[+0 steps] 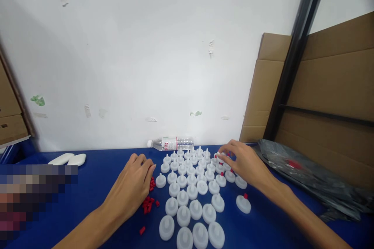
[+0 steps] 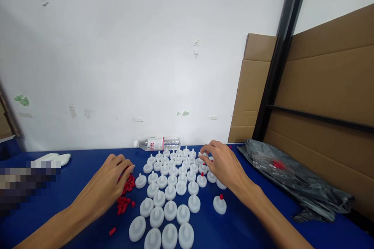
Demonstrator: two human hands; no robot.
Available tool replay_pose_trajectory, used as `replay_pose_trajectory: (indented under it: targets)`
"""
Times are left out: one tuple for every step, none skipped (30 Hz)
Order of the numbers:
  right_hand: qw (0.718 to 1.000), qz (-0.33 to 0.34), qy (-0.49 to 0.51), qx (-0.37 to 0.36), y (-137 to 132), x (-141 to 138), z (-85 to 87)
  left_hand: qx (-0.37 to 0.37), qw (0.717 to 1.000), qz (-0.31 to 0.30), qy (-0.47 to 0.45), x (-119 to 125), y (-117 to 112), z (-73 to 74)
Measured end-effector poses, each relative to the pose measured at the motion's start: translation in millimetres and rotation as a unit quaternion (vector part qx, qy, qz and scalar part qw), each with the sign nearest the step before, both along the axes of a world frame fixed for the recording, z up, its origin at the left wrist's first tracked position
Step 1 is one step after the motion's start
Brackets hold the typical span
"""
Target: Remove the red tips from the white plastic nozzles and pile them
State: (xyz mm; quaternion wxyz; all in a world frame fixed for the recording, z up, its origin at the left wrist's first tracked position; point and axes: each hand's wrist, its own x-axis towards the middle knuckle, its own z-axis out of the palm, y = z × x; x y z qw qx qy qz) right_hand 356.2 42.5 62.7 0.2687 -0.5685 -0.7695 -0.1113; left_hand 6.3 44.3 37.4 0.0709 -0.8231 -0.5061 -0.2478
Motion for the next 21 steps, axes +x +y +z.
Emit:
replay_pose_trajectory:
  targets:
    - [1.0, 0.008, -0.007, -0.02, 0, 0, -0.3, 0.001, 1.0, 0.0, 0.004, 0, 0, 0.2]
    - [0.999, 0.017, -0.015, -0.035, 0, 0, -0.7, 0.002, 1.0, 0.0, 0.01, -1, 0, 0.4]
    - [0.998, 0.028, -0.023, -0.047, 0, -1, -1.2, 0.005, 1.0, 0.001, 0.018, -1, 0, 0.4]
    - [0.997, 0.038, -0.03, -0.058, 0, -1, -1.9, 0.006, 1.0, 0.004, 0.027, -1, 1, 0.3]
    - [0.996, 0.049, -0.038, -0.069, 1, -2, -2.6, 0.007, 0.999, 0.007, 0.038, -1, 2, -0.2]
    - [0.994, 0.059, -0.044, -0.079, 1, -2, -3.5, 0.006, 0.999, 0.009, 0.047, -1, 3, -1.0]
    - [0.992, 0.068, -0.049, -0.089, 1, -2, -4.4, 0.005, 0.998, 0.01, 0.056, -2, 4, -1.9]
    - [0.991, 0.077, -0.051, -0.098, 1, -2, -5.1, 0.006, 0.998, 0.01, 0.063, -2, 5, -2.8]
    - [0.99, 0.083, -0.051, -0.106, 1, -2, -5.4, 0.009, 0.998, 0.009, 0.069, -3, 6, -3.7]
    - [0.989, 0.085, -0.049, -0.111, 0, -2, -5.2, 0.013, 0.997, 0.009, 0.072, -3, 6, -4.2]
    - [0.989, 0.081, -0.047, -0.114, 0, -2, -4.2, 0.015, 0.997, 0.011, 0.077, -3, 6, -4.5]
    - [0.99, 0.073, -0.044, -0.114, -1, -2, -2.5, 0.012, 0.996, 0.014, 0.083, -3, 6, -4.3]
    - [0.991, 0.063, -0.039, -0.112, -2, -2, -0.1, 0.007, 0.996, 0.019, 0.091, -3, 5, -4.0]
    - [0.992, 0.053, -0.035, -0.11, -3, -2, 2.7, 0.0, 0.995, 0.026, 0.1, -3, 5, -3.4]
    - [0.993, 0.043, -0.031, -0.109, -4, -2, 5.4, -0.008, 0.993, 0.033, 0.111, -3, 4, -2.8]
    - [0.993, 0.034, -0.028, -0.112, -5, -2, 7.7, -0.014, 0.992, 0.039, 0.12, -2, 4, -2.3]
    - [0.992, 0.028, -0.026, -0.121, -6, -2, 9.2, -0.02, 0.991, 0.045, 0.127, -2, 4, -1.9]
    - [0.99, 0.023, -0.025, -0.134, -7, -1, 9.7, -0.024, 0.99, 0.05, 0.13, -2, 4, -1.7]
    - [0.988, 0.022, -0.027, -0.149, -7, -1, 9.0, -0.027, 0.989, 0.055, 0.133, -2, 5, -1.6]
    - [0.986, 0.022, -0.029, -0.166, -7, -1, 7.3, -0.03, 0.989, 0.058, 0.134, -1, 5, -1.6]
    - [0.983, 0.025, -0.033, -0.181, -6, 0, 5.1, -0.033, 0.988, 0.062, 0.135, -1, 6, -1.7]
